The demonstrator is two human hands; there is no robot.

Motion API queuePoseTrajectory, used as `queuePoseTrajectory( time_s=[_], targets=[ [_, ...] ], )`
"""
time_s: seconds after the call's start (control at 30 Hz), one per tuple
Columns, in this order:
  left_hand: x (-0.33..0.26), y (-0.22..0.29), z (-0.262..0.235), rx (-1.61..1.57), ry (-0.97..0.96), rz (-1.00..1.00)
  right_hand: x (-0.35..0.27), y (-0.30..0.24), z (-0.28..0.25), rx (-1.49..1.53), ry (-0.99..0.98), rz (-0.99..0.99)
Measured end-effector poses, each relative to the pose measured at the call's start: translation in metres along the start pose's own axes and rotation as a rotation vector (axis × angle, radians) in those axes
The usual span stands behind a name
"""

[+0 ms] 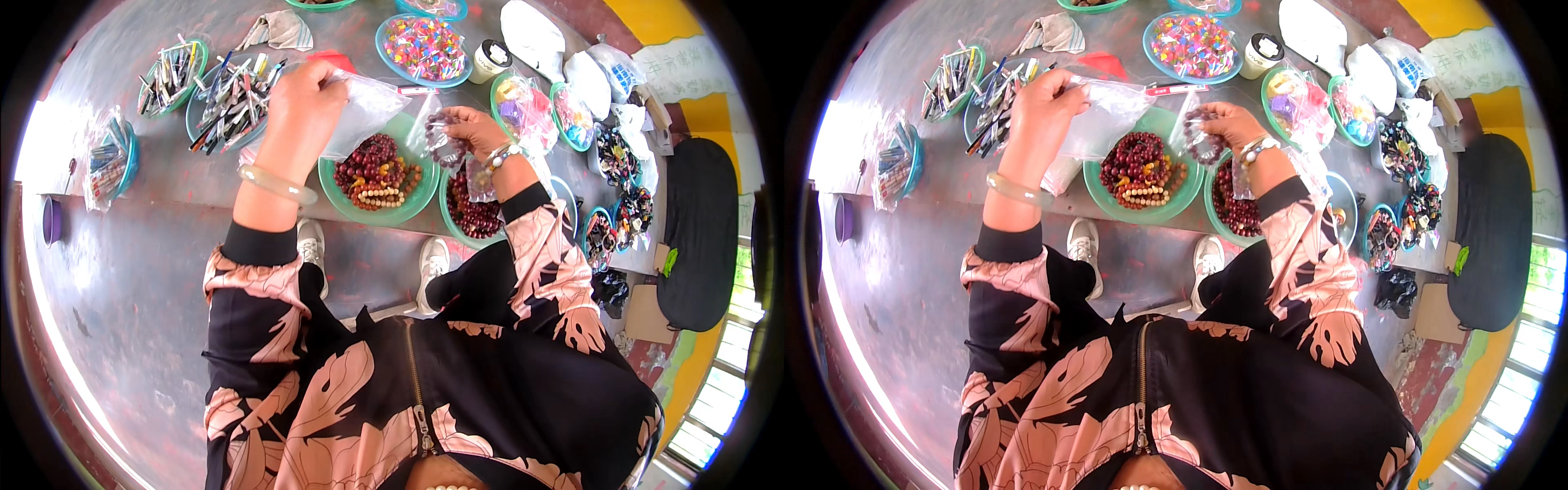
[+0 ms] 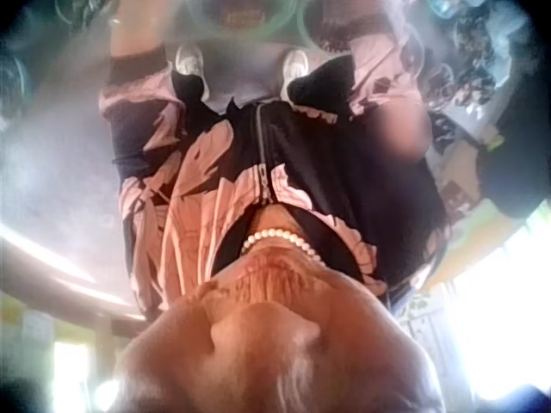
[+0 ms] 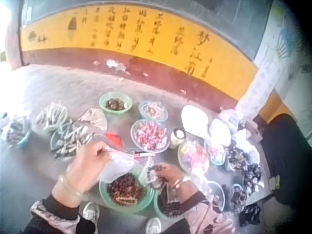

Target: The person sits on the floor and packs small, round, colorful beads from green bowls into clear plastic bags. They open each bag, pour the beads in, and seal the bags, placing the finished packages on the floor.

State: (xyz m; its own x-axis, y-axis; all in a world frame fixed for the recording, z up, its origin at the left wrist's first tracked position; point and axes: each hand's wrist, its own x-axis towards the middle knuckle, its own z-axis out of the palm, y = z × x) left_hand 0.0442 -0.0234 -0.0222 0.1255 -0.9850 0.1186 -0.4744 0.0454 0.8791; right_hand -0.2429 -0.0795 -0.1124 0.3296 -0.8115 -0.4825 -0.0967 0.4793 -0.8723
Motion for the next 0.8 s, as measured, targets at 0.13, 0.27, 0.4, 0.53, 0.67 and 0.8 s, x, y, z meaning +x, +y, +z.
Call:
queuePoseTrajectory(
  time_s=[0.13, 0.27, 0.4, 0.53, 0.67, 0.8],
  targets=[
    [-0.001, 0.002, 0.018, -0.005, -0.018, -0.001, -0.020, 0.005, 0.020, -0.390, 0.102, -0.060],
    [0.000, 0.000, 0.022, -0.004, -0.034, 0.022, -0.022, 0.007, 0.042, -0.427, 0.045, -0.200],
    [-0.001, -0.001, 0.026, 0.080, -0.195, 0.059, -0.030, -0.008, 0.061, -0.541, 0.000, -0.355],
    [-0.012, 0.001, 0.035, -0.087, -0.402, 0.062, -0.035, -0.028, 0.069, -0.669, 0.014, -0.517],
    [-0.008, -0.003, 0.050, -0.157, -0.507, 0.016, -0.037, -0.042, 0.081, -0.401, 0.013, -0.604],
    [-0.007, 0.001, 0.048, -0.284, -0.459, -0.055, -0.047, -0.051, 0.084, -0.258, 0.068, -0.490]
  ],
)
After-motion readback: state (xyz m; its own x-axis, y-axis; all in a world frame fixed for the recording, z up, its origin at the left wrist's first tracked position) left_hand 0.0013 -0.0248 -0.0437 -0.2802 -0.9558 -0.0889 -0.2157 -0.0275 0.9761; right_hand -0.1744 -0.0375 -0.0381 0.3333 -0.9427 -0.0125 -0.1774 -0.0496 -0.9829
